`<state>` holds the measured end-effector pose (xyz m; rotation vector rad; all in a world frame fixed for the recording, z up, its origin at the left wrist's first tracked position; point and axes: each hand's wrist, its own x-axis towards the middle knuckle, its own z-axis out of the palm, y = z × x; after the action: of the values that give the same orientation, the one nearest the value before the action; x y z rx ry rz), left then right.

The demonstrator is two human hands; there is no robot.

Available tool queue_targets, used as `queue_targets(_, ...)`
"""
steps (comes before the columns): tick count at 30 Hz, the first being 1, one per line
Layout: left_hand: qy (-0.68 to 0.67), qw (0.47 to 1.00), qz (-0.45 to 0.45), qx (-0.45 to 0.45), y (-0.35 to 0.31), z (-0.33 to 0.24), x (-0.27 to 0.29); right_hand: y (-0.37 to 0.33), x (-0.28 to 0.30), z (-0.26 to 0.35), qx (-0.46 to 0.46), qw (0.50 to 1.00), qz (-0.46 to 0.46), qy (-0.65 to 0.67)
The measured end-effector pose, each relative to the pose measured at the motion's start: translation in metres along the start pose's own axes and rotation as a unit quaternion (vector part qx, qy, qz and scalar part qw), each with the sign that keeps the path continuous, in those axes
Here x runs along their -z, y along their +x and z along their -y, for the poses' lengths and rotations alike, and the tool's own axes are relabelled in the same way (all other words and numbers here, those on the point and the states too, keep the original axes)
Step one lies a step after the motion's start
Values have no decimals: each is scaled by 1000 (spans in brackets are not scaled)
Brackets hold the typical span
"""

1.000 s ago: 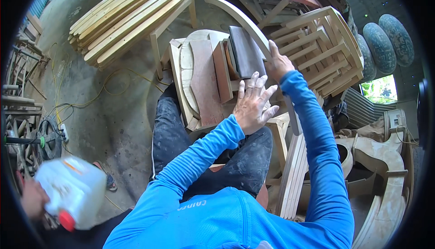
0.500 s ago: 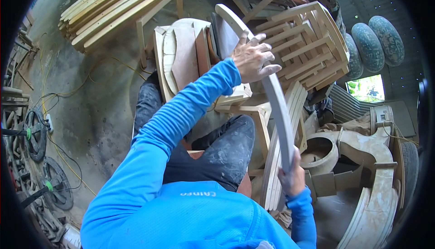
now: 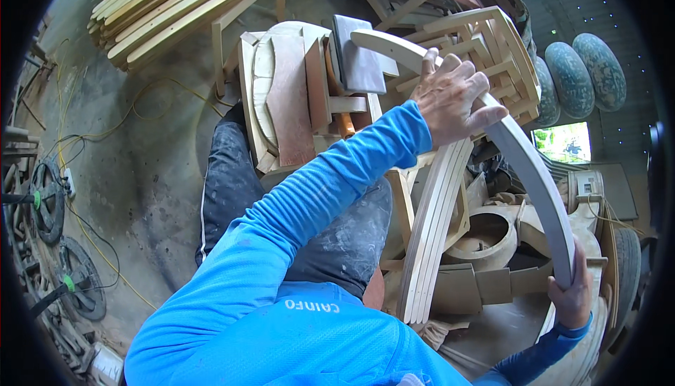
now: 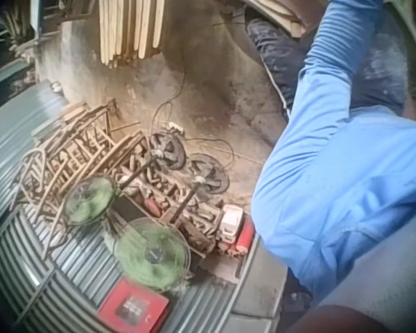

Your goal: Sanding curved wooden chair components using a manual sanding block and a stationary sander.

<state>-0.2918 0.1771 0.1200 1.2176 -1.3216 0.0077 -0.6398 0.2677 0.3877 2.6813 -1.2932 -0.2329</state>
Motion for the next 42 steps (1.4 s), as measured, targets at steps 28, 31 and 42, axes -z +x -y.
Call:
queue_targets(28, 47, 988, 94, 114, -171, 63, 45, 347, -310, 129, 54, 996, -28, 62)
queue_targets(31, 53, 989, 106, 93, -177, 52, 47, 416, -286, 167, 76, 996, -23, 37)
queue_targets(42, 126, 985, 115, -30, -107, 52, 53, 222, -303, 119, 111, 990, -17, 90)
